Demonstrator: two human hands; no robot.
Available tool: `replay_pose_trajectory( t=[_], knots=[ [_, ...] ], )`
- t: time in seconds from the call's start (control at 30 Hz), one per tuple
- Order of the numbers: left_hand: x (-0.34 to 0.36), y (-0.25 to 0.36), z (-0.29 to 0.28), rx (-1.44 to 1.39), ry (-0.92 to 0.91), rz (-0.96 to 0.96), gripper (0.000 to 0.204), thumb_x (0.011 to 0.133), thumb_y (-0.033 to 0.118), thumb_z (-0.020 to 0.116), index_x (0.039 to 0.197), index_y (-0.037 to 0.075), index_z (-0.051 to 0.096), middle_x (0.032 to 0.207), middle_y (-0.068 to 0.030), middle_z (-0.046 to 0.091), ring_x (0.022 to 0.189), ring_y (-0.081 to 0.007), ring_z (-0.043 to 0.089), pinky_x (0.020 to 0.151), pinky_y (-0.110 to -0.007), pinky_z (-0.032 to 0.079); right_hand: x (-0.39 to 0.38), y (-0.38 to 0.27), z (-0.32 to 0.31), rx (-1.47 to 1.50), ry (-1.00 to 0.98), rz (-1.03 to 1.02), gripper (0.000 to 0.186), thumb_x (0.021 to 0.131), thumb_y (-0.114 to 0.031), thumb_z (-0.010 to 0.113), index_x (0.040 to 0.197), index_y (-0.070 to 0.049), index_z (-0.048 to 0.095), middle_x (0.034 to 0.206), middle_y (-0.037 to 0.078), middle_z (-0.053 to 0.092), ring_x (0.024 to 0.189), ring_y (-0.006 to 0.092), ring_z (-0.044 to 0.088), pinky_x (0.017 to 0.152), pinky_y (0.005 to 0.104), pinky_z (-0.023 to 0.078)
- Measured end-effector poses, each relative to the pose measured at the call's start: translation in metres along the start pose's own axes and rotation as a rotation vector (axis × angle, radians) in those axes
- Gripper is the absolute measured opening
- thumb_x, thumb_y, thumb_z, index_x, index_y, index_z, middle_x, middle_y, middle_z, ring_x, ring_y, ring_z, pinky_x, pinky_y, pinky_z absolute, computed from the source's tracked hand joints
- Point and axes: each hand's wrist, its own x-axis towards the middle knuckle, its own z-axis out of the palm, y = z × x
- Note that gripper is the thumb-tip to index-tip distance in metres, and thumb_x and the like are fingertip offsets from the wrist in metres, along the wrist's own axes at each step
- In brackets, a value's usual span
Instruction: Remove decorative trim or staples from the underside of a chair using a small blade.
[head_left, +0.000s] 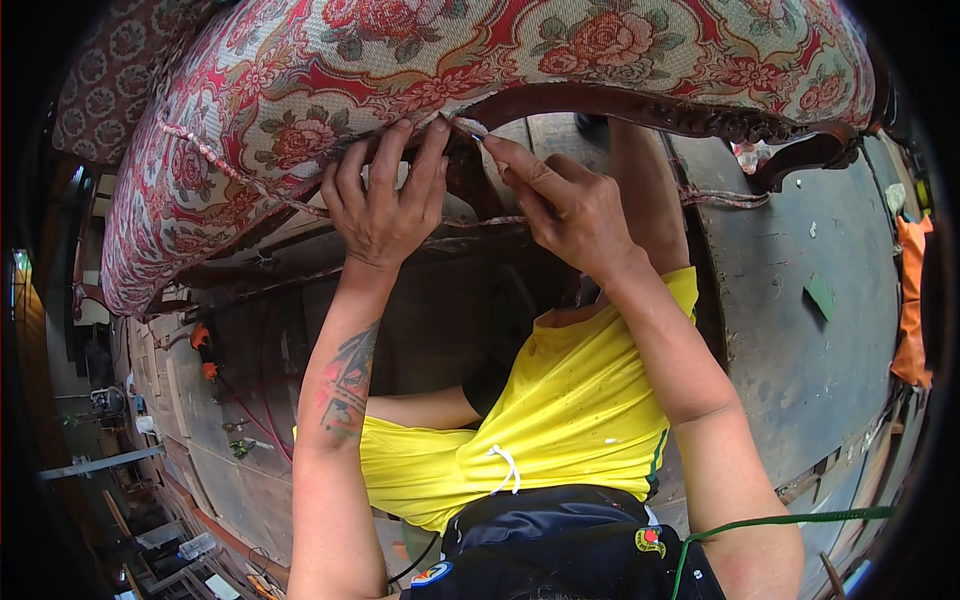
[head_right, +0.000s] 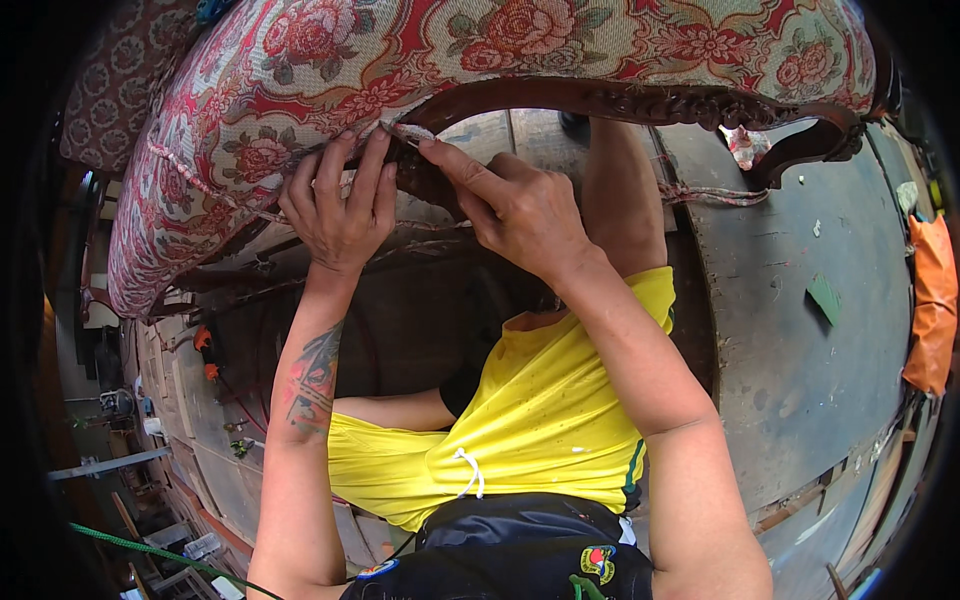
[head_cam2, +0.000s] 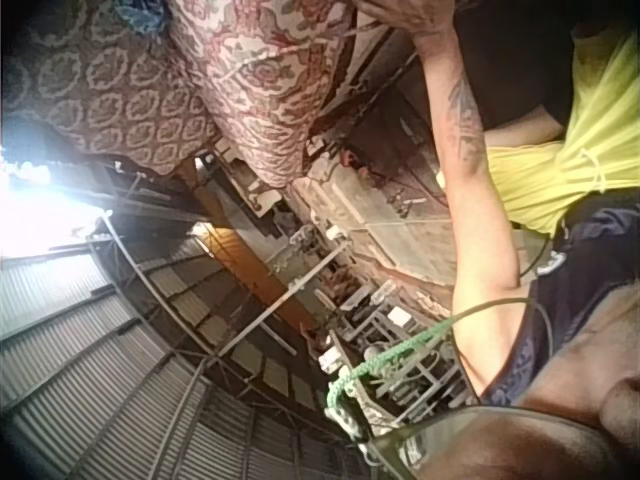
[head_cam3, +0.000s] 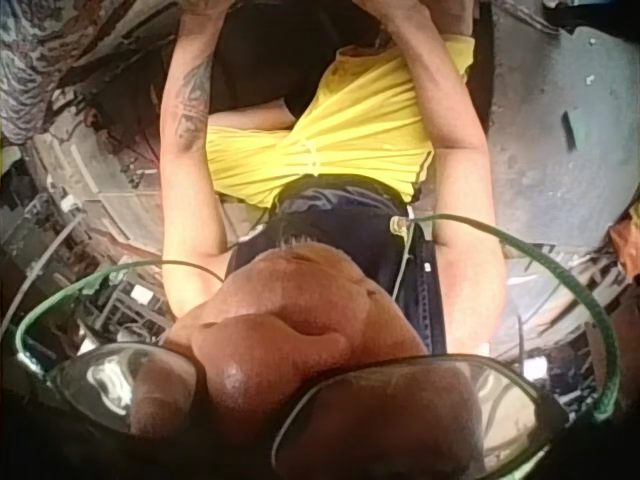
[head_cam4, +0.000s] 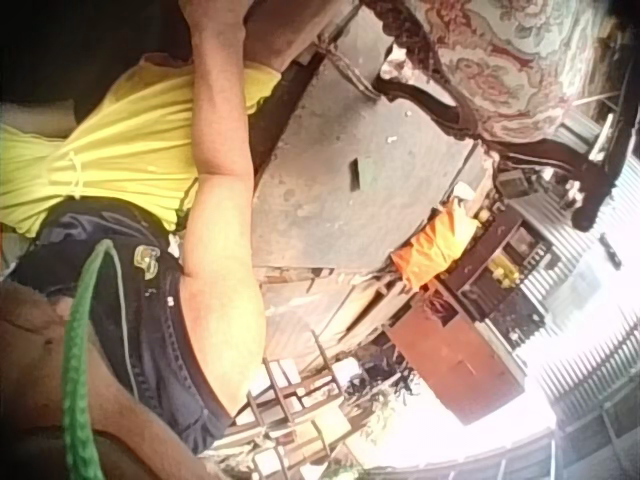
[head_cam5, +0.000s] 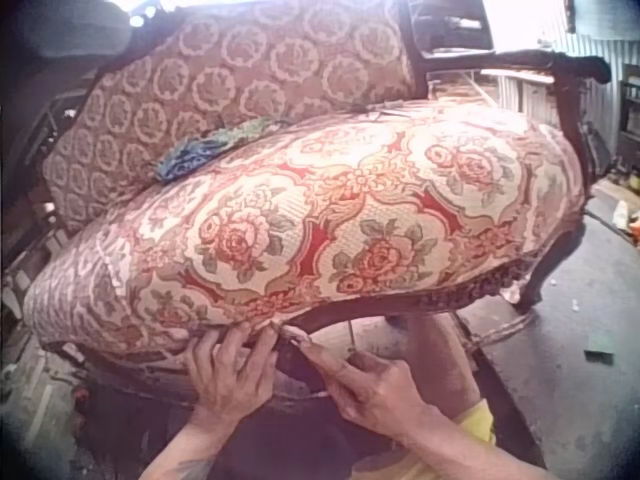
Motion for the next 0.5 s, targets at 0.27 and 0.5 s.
replay_pose_trajectory(
  t=[0.27, 0.5],
  knots=[
    [0.0003, 0.0037, -0.0024, -0.001, -0.02, -0.03, 0.043, 0.091, 0.032, 0.073, 0.134, 0.034, 0.072, 0.136, 0.0041, 0.059, 0.113, -0.0236, 0.057, 0.098, -0.046, 0.043, -0.0023, 0.006, 0.0024, -0.033, 0.012, -0.01, 0.069, 0.09, -0.018, 0.075, 0.153, -0.041, 0.054, 0.071, 0.006, 0.06, 0.058, 0.028, 0.065, 0.051, 0.0427, 0.054],
    [0.0026, 0.0064, -0.0058, 0.048, -0.031, -0.007, 0.038, 0.094, 0.03, 0.071, 0.132, 0.029, 0.073, 0.134, 0.0027, 0.062, 0.117, -0.0232, 0.056, 0.1, -0.043, 0.04, -0.0002, 0.0004, -0.0029, -0.025, -0.014, 0.022, 0.068, 0.091, -0.018, 0.075, 0.152, -0.04, 0.055, 0.073, 0.007, 0.062, 0.059, 0.0291, 0.066, 0.054, 0.0431, 0.055]
  ],
)
